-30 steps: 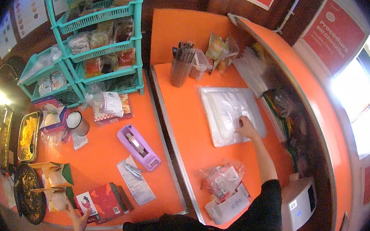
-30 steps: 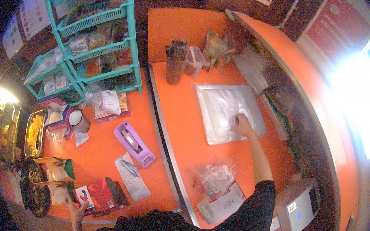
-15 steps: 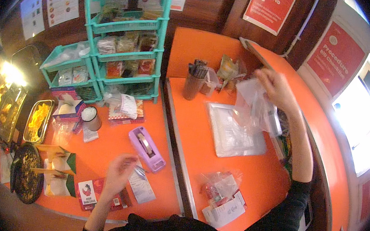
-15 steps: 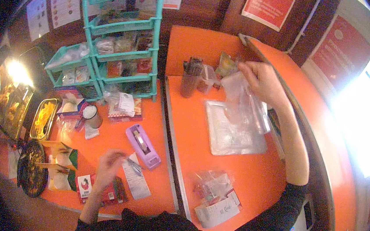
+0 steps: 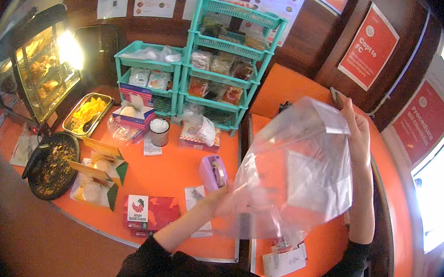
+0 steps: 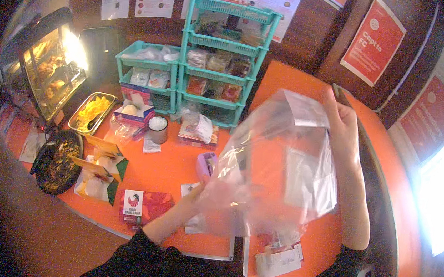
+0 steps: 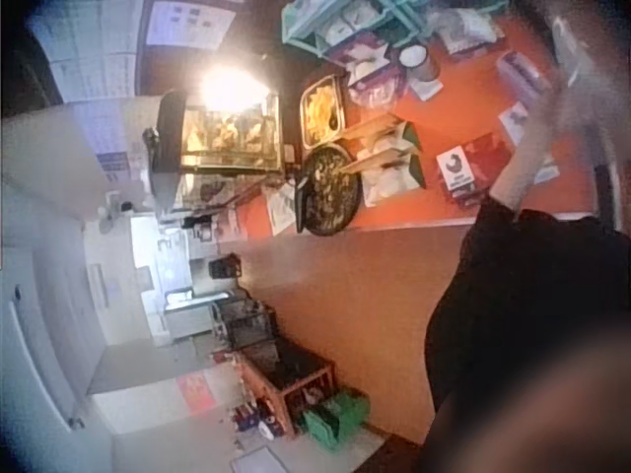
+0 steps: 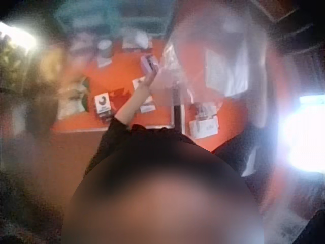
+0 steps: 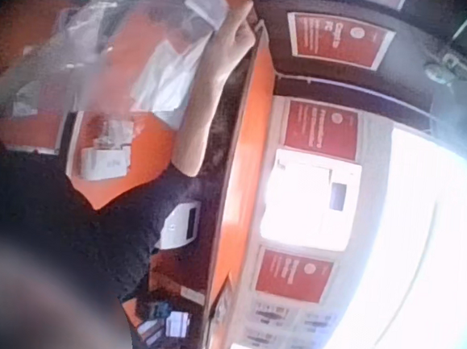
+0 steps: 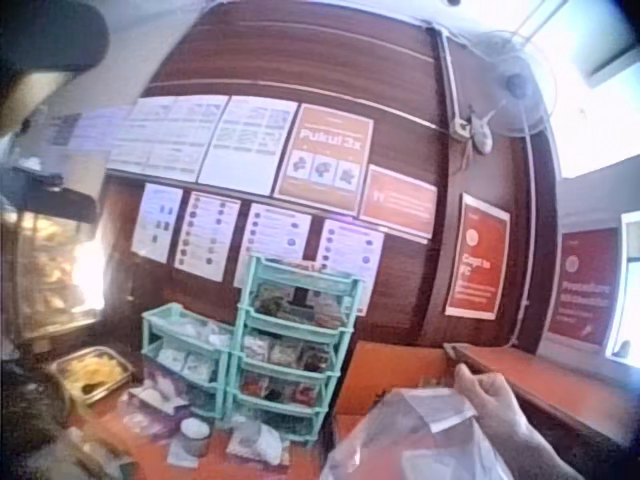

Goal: The person processes a food order by retrieving a receipt, wrapping rice balls in paper, and packing fried chicken and rice balls into takeaway boxes. They then place the boxes into a plastic bag and organize items on the counter.

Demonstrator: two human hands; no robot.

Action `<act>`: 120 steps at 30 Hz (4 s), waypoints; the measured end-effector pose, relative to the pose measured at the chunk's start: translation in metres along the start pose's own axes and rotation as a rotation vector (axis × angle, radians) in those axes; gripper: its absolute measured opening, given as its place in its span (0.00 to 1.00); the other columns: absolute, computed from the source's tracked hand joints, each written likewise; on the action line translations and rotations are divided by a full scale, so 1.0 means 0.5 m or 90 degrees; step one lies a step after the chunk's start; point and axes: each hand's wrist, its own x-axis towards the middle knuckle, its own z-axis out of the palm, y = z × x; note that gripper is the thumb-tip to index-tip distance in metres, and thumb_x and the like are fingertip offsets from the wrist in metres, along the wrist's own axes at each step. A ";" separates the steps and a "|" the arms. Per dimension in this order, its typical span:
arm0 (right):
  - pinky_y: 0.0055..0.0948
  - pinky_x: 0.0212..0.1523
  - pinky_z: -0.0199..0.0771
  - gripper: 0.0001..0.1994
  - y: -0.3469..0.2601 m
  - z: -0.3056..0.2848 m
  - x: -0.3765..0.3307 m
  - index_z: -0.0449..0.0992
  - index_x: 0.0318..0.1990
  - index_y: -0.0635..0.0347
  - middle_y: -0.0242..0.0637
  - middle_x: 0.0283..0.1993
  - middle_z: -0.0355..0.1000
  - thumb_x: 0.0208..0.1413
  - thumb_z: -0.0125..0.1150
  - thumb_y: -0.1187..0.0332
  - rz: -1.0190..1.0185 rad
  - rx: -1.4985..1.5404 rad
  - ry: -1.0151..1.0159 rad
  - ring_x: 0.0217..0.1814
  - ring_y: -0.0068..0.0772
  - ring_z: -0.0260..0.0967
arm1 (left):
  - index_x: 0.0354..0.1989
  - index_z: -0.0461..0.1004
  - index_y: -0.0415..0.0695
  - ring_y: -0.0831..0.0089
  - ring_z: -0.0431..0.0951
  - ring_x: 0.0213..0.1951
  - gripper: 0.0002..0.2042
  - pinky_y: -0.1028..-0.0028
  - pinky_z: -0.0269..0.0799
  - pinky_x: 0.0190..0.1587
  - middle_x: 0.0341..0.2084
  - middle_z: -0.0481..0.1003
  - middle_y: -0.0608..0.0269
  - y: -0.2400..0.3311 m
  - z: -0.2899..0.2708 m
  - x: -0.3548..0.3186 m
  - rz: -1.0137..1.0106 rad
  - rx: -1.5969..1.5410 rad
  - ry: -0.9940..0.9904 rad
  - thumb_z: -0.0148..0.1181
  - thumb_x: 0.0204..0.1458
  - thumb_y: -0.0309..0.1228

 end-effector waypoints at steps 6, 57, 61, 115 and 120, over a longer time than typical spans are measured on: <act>0.18 0.14 0.50 0.23 0.119 0.054 -0.087 0.69 0.16 0.57 0.20 0.14 0.61 0.61 0.44 0.54 0.038 0.068 -0.085 0.15 0.10 0.51 | 0.60 0.53 0.40 0.62 0.57 0.60 0.27 0.61 0.48 0.62 0.56 0.60 0.53 0.043 0.031 -0.067 0.101 -0.763 -0.143 0.45 0.56 0.44; 0.67 0.56 0.41 0.35 -0.277 -0.720 -2.220 0.61 0.58 0.30 0.53 0.65 0.38 0.42 0.44 0.82 0.961 -1.001 0.559 0.65 0.64 0.36 | 0.56 0.59 0.42 0.54 0.61 0.53 0.34 0.63 0.60 0.52 0.52 0.59 0.49 -0.145 1.009 -0.417 0.077 0.771 -0.309 0.59 0.33 0.33; 0.72 0.56 0.35 0.26 -0.225 -0.857 -2.320 0.62 0.58 0.40 0.51 0.64 0.41 0.49 0.46 0.72 0.927 -1.080 0.579 0.65 0.67 0.34 | 0.56 0.59 0.43 0.48 0.58 0.55 0.35 0.59 0.56 0.56 0.54 0.56 0.43 -0.106 1.087 -0.463 0.104 0.887 -0.340 0.61 0.33 0.34; 0.40 0.50 0.64 0.14 -0.111 0.243 -1.004 0.69 0.41 0.62 0.51 0.50 0.62 0.44 0.59 0.75 -0.100 -0.254 0.009 0.51 0.50 0.61 | 0.27 0.71 0.43 0.71 0.71 0.37 0.09 0.72 0.70 0.37 0.34 0.72 0.61 0.199 0.366 -0.679 0.188 0.200 0.148 0.60 0.42 0.34; 0.38 0.41 0.71 0.13 -0.122 0.429 -0.863 0.70 0.42 0.65 0.48 0.42 0.67 0.46 0.55 0.75 -0.144 0.046 -0.301 0.42 0.48 0.68 | 0.24 0.74 0.44 0.76 0.72 0.30 0.04 0.75 0.67 0.36 0.25 0.74 0.67 0.239 0.278 -0.645 0.052 0.092 0.089 0.58 0.37 0.28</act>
